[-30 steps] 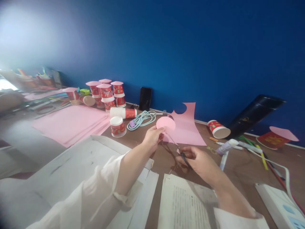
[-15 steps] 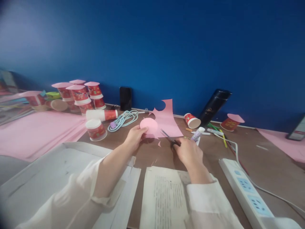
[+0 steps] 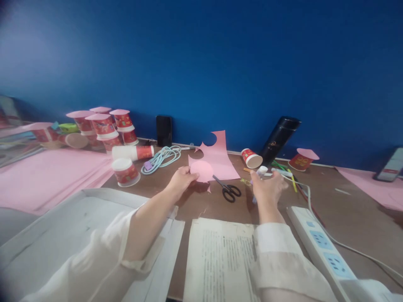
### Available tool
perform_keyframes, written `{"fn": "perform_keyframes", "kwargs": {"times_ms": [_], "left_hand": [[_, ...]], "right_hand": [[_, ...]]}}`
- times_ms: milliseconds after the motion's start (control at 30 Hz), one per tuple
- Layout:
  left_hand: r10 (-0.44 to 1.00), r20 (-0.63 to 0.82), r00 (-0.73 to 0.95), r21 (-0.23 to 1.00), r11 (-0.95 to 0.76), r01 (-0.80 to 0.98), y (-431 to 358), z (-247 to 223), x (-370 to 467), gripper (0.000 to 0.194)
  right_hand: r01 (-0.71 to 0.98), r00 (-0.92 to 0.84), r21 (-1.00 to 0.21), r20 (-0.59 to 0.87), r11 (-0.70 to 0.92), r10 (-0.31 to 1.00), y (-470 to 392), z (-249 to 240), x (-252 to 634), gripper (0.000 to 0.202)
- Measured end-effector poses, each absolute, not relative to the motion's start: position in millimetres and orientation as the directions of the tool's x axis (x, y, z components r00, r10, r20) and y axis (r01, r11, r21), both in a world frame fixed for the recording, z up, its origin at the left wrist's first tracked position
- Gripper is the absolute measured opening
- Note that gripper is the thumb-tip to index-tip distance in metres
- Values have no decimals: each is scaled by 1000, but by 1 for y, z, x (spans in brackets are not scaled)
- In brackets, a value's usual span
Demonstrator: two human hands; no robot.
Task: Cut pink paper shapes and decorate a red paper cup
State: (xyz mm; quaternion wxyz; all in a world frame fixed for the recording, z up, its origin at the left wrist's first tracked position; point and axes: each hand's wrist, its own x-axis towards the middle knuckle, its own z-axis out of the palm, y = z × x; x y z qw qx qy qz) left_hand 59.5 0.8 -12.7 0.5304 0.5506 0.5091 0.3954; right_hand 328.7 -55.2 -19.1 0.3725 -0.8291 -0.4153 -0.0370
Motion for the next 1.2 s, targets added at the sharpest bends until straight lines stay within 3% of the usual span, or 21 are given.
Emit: {"fn": "perform_keyframes", "kwargs": {"times_ms": [100, 200, 267, 367, 400, 433, 500, 567, 633, 700, 800, 900, 967, 1100, 1200], "left_hand": [[978, -120, 173, 987, 99, 125, 0, -12, 60, 8], [971, -128, 201, 991, 115, 75, 0, -12, 60, 8], [962, -131, 237, 991, 123, 48, 0, -13, 60, 9], [947, -151, 284, 988, 139, 63, -2, -12, 61, 10], [943, -161, 290, 986, 144, 78, -3, -11, 62, 8], [941, -172, 290, 984, 151, 93, -3, -10, 62, 7], [940, -186, 285, 980, 158, 119, -4, -9, 62, 10], [941, -179, 288, 980, 145, 137, -5, -8, 61, 10], [940, -152, 304, 984, 115, 136, -4, -8, 60, 7], [934, -139, 329, 986, 98, 137, -4, -8, 59, 8], [906, -199, 372, 970, 129, 203, -4, -6, 54, 28], [870, -296, 395, 921, 150, 360, -4, -4, 47, 52], [891, -270, 364, 868, 62, 493, -4, -3, 43, 59], [952, 57, 300, 718, -247, 650, -7, 2, 40, 45], [895, 136, 425, 693, -393, 604, -12, 5, 43, 24]], "right_hand": [[608, 763, -619, 281, -497, 582, -49, -23, 331, 57], [576, 779, -636, 236, -514, 581, -47, -22, 330, 35], [576, 783, -644, 257, -503, 567, -50, -16, 324, 33], [600, 757, -692, 330, -400, 564, -59, -2, 303, 39], [544, 740, -801, 315, -252, 595, -63, 3, 293, 41], [404, 689, -910, 233, -97, 687, -67, 7, 283, 42], [268, 566, -963, 135, -27, 813, -74, 12, 263, 42], [12, 306, -990, -128, -139, 943, -78, 12, 248, 39], [-47, 158, -968, -250, -246, 955, -81, 9, 239, 37], [-15, 117, -963, -270, -270, 956, -81, 5, 236, 36], [76, 122, -964, -245, -255, 962, -81, 0, 233, 37], [258, 170, -927, -233, -271, 958, -81, 0, 230, 38], [345, 162, -895, -241, -284, 957, -82, -1, 227, 40], [365, 142, -887, -247, -283, 959, -81, -3, 223, 39], [376, 176, -877, -249, -298, 953, -81, -2, 219, 37]]}}
